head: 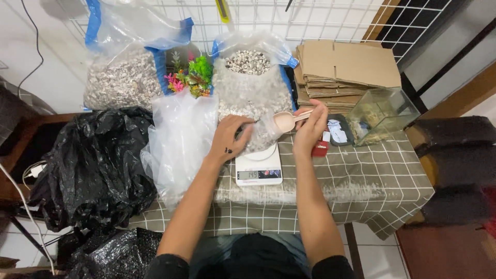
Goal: Weighing and packaging aquarium substrate into a plastic bag using a scoop and a digital scale
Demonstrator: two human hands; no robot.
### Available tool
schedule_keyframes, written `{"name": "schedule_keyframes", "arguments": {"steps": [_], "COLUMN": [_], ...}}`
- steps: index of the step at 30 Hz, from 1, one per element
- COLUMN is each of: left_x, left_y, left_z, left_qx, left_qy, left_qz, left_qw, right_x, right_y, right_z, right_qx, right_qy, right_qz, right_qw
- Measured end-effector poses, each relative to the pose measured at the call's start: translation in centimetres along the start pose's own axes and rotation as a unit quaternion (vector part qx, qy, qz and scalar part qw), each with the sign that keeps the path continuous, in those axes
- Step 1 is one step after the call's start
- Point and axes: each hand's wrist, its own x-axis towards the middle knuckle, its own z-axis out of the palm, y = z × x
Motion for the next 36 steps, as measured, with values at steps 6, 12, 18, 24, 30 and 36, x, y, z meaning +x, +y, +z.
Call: {"name": "schedule_keyframes", "arguments": {"steps": [6,12,18,24,30,36], "left_x": [-0.1,-0.5,-0.4,-0.5,-0.4,0.0], "left_y": [1.4,1.8,1.9,1.2,1.4,1.9], "left_z": [-0.7,-0.1,0.3,0.8,0.9,0.7], "left_qx": [-0.018,-0.071,-0.089,-0.113,-0.112,-0.131], "left_qy": [-0.047,-0.091,-0.075,-0.07,-0.073,-0.066], "left_qz": [-0.004,-0.027,-0.013,-0.014,-0.024,-0.041], "left_qw": [0.999,0.993,0.993,0.991,0.991,0.988], "right_x": [-0.3,-0.7,-0.6,-1.5,-1.7,-0.9], "right_y": [-0.4,-0.5,0.2,-0.9,0.0,2.5], "right_z": [0.1,0.3,0.3,1.1,1.0,0.0], "right_qx": [-0.024,-0.026,-0.047,-0.027,0.025,0.07], "right_qy": [-0.004,-0.015,-0.02,-0.069,-0.082,-0.032], "right_qz": [-0.031,-0.027,-0.021,0.045,0.153,0.214], "right_qw": [0.999,0.999,0.999,0.996,0.984,0.974]}}
